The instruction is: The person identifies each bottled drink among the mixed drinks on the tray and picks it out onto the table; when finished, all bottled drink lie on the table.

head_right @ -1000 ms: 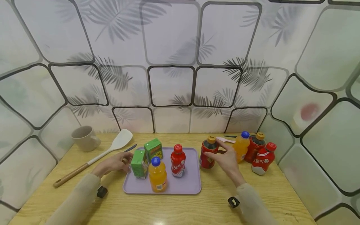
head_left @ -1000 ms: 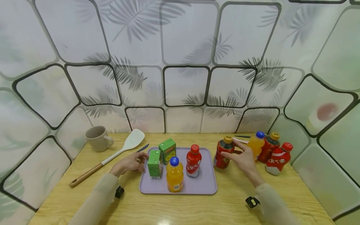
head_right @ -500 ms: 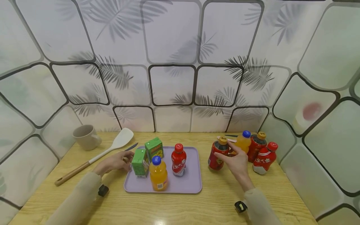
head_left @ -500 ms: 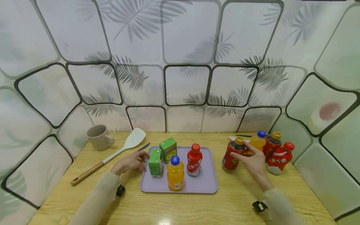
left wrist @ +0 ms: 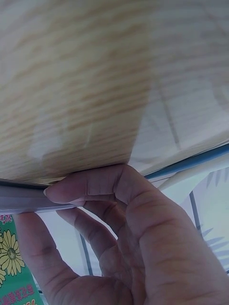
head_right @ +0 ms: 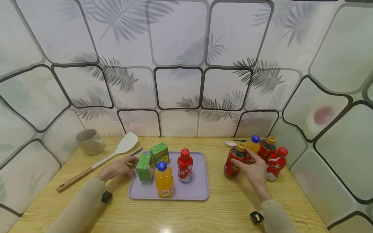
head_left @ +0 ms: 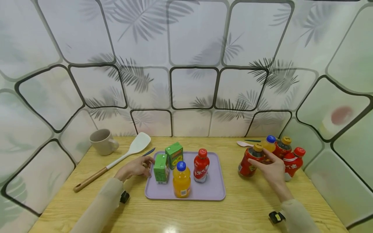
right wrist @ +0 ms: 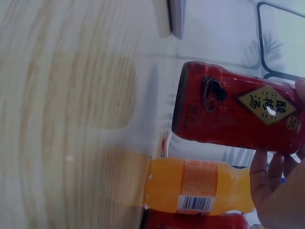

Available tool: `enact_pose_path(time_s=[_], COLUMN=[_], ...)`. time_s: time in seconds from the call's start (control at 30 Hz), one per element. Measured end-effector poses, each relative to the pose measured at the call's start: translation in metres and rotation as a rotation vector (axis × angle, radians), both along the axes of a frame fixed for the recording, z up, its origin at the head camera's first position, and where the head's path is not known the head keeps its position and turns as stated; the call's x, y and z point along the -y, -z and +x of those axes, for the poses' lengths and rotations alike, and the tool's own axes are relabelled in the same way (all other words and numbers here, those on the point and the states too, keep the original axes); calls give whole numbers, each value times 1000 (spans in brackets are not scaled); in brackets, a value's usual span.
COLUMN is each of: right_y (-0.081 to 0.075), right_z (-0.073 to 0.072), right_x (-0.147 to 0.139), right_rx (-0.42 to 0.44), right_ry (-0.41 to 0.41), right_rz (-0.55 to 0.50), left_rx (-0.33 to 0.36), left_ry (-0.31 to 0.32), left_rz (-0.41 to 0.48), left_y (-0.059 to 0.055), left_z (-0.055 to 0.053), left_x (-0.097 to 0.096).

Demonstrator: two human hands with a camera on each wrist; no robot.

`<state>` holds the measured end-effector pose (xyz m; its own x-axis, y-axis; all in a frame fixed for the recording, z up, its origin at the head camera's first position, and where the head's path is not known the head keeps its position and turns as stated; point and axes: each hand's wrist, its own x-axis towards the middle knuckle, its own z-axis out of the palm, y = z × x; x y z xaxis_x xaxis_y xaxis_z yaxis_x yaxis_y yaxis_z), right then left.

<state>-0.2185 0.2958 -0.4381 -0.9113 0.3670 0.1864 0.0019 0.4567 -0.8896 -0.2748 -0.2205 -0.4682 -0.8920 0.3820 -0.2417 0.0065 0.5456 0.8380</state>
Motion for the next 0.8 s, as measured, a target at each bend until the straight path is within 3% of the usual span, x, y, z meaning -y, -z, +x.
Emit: enact_pose_path(time_s=[0.27, 0.8], right_y=[1, 9], right_z=[5, 8], right_x=[-10, -31], right_rx=[31, -17], right_ry=[48, 128], right_rz=[-30, -56], left_rx=[-5, 7], left_ry=[0, -4], left_rz=[0, 5], left_y=[1, 0], left_z=[-1, 1], left_x=[0, 0])
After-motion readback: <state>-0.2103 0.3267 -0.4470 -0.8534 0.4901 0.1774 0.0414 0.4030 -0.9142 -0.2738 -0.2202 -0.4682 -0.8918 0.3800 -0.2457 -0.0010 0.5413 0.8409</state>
